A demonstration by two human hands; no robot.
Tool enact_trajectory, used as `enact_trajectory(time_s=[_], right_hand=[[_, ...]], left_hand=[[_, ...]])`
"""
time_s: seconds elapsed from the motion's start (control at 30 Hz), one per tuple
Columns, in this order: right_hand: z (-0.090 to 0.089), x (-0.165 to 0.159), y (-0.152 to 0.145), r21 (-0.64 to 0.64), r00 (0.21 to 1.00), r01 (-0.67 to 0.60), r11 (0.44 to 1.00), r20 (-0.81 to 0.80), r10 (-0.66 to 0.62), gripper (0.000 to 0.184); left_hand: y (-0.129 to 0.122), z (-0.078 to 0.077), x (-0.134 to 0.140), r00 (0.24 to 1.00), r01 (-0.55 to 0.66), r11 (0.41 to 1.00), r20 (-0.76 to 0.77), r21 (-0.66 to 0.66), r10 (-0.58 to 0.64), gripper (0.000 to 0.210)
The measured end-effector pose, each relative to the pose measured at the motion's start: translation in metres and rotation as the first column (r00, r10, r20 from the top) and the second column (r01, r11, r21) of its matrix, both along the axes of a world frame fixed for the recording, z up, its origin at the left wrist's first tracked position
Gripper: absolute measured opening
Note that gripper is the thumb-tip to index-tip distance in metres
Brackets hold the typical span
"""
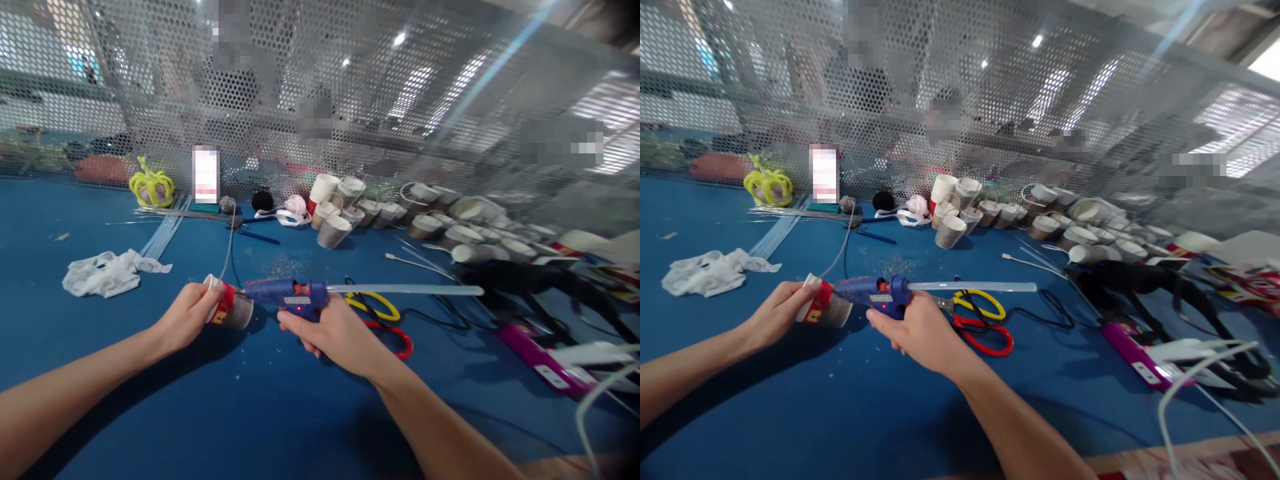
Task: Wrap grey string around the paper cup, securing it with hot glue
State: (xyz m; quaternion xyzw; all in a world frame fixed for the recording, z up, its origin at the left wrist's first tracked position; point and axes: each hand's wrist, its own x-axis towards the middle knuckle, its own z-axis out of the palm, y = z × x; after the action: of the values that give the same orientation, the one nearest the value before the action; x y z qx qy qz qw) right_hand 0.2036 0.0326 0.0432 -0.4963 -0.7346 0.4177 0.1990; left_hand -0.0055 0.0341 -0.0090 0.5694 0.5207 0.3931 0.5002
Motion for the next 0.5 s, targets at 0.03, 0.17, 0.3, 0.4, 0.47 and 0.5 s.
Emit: enact_trajectory(time_s=[0.03,0.17,0.3,0.4,0.47,0.5], right_hand=[[0.0007,-0.0013,-0.0013,0.005,1.0,0.011,1.0,0.017,-0.011,0.023],[0.0034,-0.0054,-0.0051,0.019,0.997,0.048,0.999,0.062,-0.049,0.021],[0.002,-0.0045,-0.0068,0.066,0.993,0.032,0.997,0.109,-0.039,0.022],[0.0008,-0.0032,-0.0076,0.144,0.988,-0.007,0.989,0.151,-0.015,0.02],[0.001,-0.0035,-0.0082,0.2,0.982,-0.04,0.979,0.187,0.002,0.017],[0.0012,-0.0038,-0.0085,0.228,0.979,-0.055,0.972,0.206,0.007,0.016]], left_hand=[[-0.0003,-0.0001,0.0001,1.0,0.009,1.0,-0.003,0.002,-0.009,0.041],[-0.0012,0.0011,0.001,1.0,0.001,1.0,-0.012,0.007,-0.001,0.041],[-0.0012,0.0033,0.0022,1.0,-0.002,1.0,0.015,0.006,0.002,0.04],[-0.001,0.0034,0.0022,1.0,0.016,1.0,0.024,0.003,-0.016,0.042],[-0.0009,0.003,0.002,1.0,0.015,1.0,0.02,0.004,-0.015,0.042],[-0.0008,0.0029,0.0019,1.0,0.011,1.0,0.019,0.004,-0.011,0.042]])
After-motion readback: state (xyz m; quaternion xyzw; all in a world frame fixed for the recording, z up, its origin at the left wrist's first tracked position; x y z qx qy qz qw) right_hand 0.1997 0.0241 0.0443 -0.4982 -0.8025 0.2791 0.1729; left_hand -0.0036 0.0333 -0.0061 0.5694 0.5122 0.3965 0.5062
